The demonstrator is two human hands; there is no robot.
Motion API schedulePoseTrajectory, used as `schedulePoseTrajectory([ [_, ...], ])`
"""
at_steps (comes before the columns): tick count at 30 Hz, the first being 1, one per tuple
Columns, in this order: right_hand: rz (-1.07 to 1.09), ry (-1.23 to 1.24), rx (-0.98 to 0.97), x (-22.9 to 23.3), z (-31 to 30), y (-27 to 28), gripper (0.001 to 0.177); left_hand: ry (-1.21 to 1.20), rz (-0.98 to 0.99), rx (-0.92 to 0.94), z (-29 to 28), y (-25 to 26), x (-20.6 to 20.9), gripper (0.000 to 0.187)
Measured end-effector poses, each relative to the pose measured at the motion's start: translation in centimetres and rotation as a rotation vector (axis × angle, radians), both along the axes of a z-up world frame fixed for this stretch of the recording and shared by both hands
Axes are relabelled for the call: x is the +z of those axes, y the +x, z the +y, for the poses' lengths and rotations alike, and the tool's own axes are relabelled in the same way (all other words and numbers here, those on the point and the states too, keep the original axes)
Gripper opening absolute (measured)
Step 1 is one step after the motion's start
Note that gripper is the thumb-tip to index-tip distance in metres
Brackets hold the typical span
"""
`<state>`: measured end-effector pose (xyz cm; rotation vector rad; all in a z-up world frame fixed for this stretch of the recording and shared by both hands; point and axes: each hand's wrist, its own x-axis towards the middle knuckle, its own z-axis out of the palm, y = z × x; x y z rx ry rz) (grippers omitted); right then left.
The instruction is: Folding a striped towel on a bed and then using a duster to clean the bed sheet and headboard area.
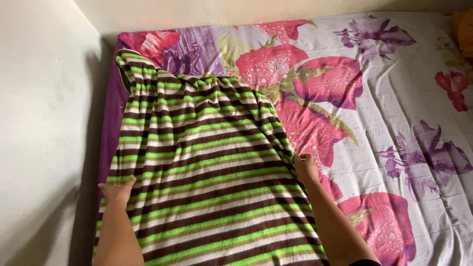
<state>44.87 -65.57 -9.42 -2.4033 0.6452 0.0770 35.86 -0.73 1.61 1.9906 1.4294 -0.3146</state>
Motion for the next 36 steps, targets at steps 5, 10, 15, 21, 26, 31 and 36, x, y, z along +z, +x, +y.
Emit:
schedulePoseTrajectory([
  [5,0.166,0.490,-0.141,2.1,1.4,-1.5,0.044,-0.140,-0.166,0.105,2.5,-1.4,-3.2,0.091],
  [10,0.295,1.150,-0.409,7.7,2.5,-4.1,0.039,0.204,0.199,-0.276,2.8,-2.2,-2.1,0.054],
  [15,0.175,1.268,-0.392,10.5,0.7,-5.5,0.030,0.211,0.188,-0.358,5.4,-2.3,-5.5,0.052],
  [21,-0.110,1.190,-0.294,5.4,-5.1,-4.8,0.023,-0.041,-0.226,-0.121,5.2,-2.5,-6.2,0.057],
  [26,0.015,1.161,-0.385,12.1,-0.2,-6.1,0.031,-0.662,-0.652,0.349,1.5,-4.5,-5.5,0.048],
  [31,0.482,1.177,-0.104,13.2,1.6,-10.3,0.046,-0.994,-0.470,0.342,-10.7,-9.1,13.7,0.079],
  [36,0.303,1.227,0.054,15.7,-2.3,-13.9,0.044,-1.264,-0.794,0.056,-3.1,-14.7,4.3,0.058],
])
